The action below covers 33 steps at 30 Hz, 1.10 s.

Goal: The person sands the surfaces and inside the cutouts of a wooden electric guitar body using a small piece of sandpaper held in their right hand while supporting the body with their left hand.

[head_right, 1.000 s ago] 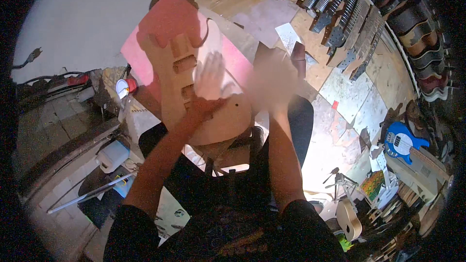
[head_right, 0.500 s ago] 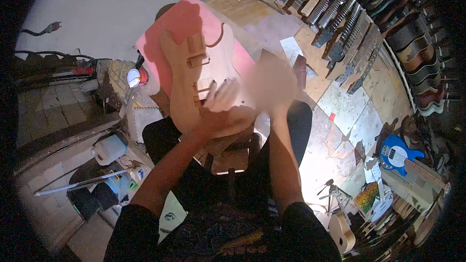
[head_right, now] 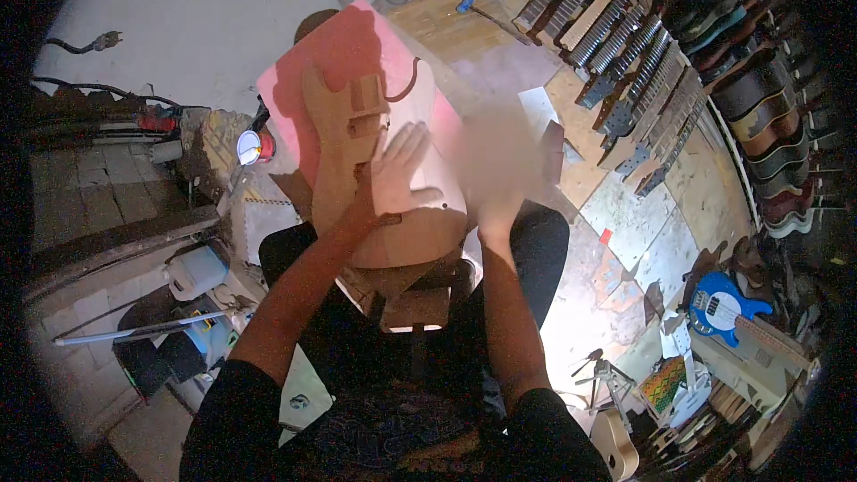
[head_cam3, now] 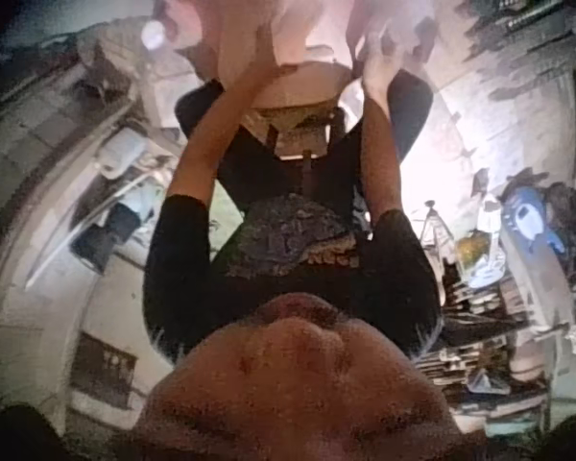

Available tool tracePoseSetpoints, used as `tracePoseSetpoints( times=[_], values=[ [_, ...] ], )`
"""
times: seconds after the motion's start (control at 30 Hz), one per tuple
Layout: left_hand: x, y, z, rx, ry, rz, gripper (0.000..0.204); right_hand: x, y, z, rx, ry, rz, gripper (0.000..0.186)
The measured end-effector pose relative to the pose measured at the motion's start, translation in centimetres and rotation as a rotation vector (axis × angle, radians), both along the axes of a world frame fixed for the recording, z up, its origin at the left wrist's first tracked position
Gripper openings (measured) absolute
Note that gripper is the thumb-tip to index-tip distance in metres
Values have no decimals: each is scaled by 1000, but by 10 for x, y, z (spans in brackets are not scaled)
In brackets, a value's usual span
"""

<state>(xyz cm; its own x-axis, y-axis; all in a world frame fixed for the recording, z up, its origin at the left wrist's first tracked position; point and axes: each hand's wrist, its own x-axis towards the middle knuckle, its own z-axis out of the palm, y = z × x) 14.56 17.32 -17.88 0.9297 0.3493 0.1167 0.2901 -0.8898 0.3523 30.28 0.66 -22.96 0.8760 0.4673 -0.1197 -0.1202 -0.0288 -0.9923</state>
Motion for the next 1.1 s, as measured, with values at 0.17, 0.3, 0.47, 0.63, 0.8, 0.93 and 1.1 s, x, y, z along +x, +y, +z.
tracePoseSetpoints(
  times=[0.17, 0.3, 0.47, 0.63, 0.8, 0.93, 1.1],
  values=[
    [52, 58, -4, -80, -34, 219, 95, 3, -6, -2, 71, 67, -20, 36],
    [60, 100, -15, 44, 193, 328, 66, -7, 12, 24, 51, 139, -4, 34],
    [72, 83, -8, 109, 31, 521, 63, 5, -5, -4, -20, -31, 23, 34],
    [29, -2, -17, 24, -207, 408, 69, 0, -1, 3, 2, 25, 6, 34],
    [-20, -114, 8, -71, 224, 107, 73, -4, 7, 24, 29, 62, -19, 35],
    [-48, -136, 19, -248, 123, 83, 74, -10, 1, 28, 22, 37, -6, 33],
    [-52, -98, 6, 88, -14, 276, 83, -17, -7, 51, 6, 35, 3, 31]
  ],
)
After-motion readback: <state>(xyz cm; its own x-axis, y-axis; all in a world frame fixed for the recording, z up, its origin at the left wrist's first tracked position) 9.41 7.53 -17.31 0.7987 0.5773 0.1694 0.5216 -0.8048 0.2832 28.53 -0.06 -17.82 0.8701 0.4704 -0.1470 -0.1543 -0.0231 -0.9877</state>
